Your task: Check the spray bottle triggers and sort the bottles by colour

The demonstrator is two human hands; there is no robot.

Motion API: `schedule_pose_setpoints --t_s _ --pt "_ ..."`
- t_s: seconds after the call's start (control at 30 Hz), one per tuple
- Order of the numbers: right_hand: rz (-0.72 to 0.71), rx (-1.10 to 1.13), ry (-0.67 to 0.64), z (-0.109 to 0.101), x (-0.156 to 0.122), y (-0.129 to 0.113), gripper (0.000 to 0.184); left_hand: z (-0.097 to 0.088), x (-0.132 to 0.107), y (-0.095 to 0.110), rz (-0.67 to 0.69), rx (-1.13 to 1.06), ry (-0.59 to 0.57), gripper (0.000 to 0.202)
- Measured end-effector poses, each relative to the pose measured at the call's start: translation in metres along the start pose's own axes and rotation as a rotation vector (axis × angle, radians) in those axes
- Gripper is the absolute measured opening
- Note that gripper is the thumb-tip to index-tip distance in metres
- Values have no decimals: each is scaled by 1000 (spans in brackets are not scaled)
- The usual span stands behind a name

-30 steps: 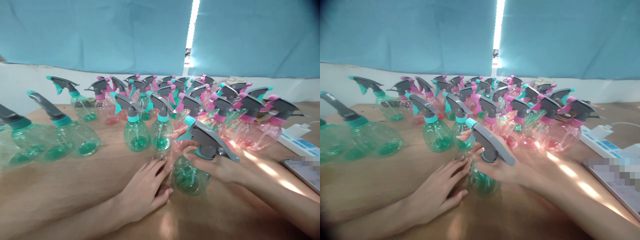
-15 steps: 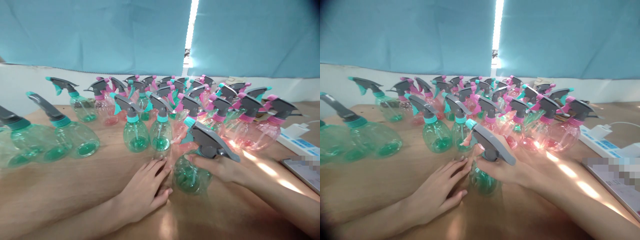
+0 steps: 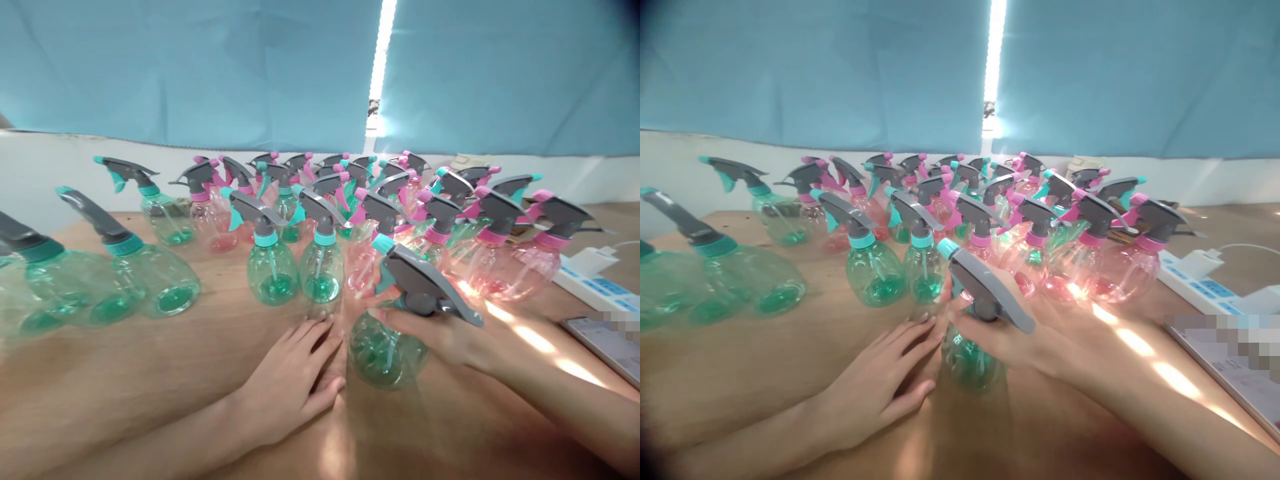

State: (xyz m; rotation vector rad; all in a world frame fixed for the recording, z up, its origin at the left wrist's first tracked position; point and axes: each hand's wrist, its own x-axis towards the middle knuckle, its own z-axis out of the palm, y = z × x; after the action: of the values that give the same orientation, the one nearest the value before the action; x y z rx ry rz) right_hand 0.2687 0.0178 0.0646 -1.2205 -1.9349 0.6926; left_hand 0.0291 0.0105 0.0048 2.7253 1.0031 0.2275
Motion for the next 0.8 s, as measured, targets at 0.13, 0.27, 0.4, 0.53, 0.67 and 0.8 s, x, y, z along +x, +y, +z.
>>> schedule_pose_setpoints --t_s 0.13,0.27,0.4,0.53,0.67,0.8 --pt "-8 -17 -49 3 4 4 19 -1 0 1 -1 -19 7 51" --pt "-93 265 -12 13 11 4 32 -2 0 1 4 -17 39 47" --pt "-96 330 7 19 14 2 31 0 1 0 11 -11 54 46" --pt "-101 311 24 19 15 0 33 0 1 0 15 -6 45 47" --pt "-91 317 5 17 16 -3 42 0 0 0 15 -7 35 47" --pt "-67 317 -16 13 17 -8 44 0 0 0 15 -16 48 47"
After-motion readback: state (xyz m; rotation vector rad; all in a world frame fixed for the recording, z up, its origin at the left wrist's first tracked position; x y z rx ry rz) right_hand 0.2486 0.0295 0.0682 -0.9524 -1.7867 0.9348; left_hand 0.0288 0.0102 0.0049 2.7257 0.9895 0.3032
